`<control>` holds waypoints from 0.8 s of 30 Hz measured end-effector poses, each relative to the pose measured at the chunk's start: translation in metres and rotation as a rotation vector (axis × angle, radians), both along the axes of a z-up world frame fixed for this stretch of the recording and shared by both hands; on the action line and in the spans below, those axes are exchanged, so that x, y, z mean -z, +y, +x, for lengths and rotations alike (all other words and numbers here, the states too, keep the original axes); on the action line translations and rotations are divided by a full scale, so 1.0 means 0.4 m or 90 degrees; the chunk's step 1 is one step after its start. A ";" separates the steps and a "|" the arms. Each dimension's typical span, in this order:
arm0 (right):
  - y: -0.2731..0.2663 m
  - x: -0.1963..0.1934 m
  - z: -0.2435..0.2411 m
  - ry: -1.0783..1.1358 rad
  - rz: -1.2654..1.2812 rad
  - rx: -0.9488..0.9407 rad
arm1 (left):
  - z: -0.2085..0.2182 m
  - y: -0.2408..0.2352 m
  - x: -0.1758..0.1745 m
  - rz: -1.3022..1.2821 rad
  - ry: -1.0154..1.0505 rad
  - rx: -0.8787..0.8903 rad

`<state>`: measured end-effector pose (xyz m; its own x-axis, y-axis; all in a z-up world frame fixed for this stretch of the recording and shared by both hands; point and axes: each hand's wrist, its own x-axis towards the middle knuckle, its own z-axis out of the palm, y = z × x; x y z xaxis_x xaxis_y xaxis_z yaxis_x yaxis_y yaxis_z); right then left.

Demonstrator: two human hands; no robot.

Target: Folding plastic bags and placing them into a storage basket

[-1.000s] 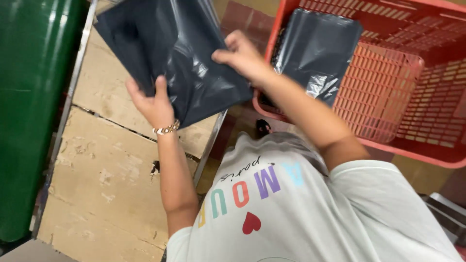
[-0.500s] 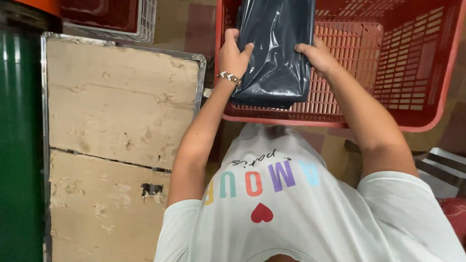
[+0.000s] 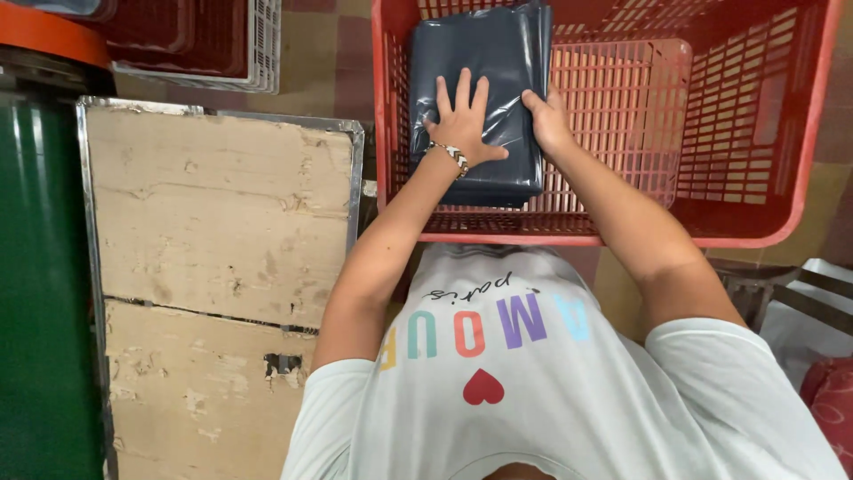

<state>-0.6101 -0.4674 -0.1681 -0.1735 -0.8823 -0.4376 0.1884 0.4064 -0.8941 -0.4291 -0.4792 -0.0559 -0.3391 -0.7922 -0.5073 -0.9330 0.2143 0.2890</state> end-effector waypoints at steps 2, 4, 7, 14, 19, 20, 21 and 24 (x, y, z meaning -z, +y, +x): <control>-0.002 0.039 0.003 -0.039 -0.012 0.063 | -0.006 -0.002 0.004 0.050 -0.019 0.010; -0.003 0.061 0.003 -0.047 -0.030 0.077 | -0.010 -0.007 -0.007 0.061 -0.038 0.021; 0.002 0.086 0.000 0.004 -0.063 0.077 | -0.011 0.002 0.037 0.066 -0.071 0.043; -0.034 0.074 -0.012 0.348 0.047 -0.110 | -0.004 0.012 0.092 0.045 -0.054 0.014; 0.015 -0.217 -0.027 0.618 -0.084 -0.254 | 0.099 0.063 0.087 -0.092 0.265 -0.034; 0.035 -0.290 -0.003 0.722 -0.182 -0.239 | 0.124 0.094 0.056 -0.140 0.469 -0.007; 0.041 -0.337 0.033 0.715 -0.235 -0.286 | 0.204 0.139 -0.012 -0.180 0.459 -0.062; 0.066 -0.457 0.143 0.671 -0.207 -0.276 | 0.417 0.292 -0.123 -0.352 0.591 -0.200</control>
<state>-0.5528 -0.4409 0.0149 0.0261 -0.9997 -0.0023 -0.8004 -0.0195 -0.5991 -0.2624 -0.3622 -0.0067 -0.1493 -0.9468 0.2851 -0.4406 0.3218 0.8380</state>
